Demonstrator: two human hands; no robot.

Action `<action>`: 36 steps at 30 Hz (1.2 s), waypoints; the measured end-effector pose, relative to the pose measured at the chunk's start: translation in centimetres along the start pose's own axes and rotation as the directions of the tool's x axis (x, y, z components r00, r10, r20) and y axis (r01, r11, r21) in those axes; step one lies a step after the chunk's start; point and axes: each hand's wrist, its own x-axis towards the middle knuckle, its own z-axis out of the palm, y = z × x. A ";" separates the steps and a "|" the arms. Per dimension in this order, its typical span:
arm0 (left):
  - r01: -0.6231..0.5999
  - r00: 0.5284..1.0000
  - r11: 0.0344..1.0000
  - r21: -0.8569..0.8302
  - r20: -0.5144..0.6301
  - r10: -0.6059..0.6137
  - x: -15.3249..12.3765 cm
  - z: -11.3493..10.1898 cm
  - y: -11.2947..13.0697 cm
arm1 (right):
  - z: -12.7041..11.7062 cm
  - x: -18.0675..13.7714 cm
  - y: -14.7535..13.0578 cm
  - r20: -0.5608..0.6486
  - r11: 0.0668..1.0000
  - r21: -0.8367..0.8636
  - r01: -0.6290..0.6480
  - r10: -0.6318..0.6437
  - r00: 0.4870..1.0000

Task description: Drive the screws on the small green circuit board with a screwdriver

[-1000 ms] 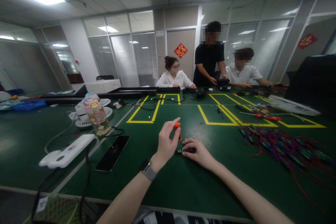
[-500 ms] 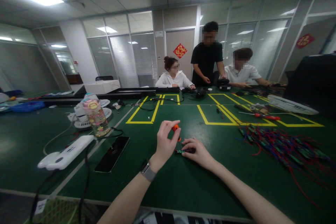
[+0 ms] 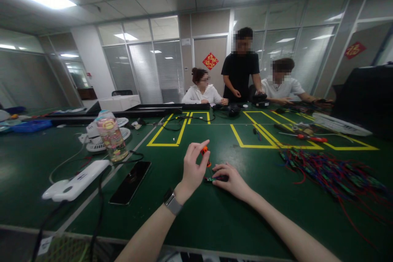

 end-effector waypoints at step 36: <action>-0.006 1.000 1.000 -0.014 0.018 0.006 0.0 -0.1 0.2 | -0.1 0.0 0.0 0.011 1.000 -0.004 -0.006 0.006 1.000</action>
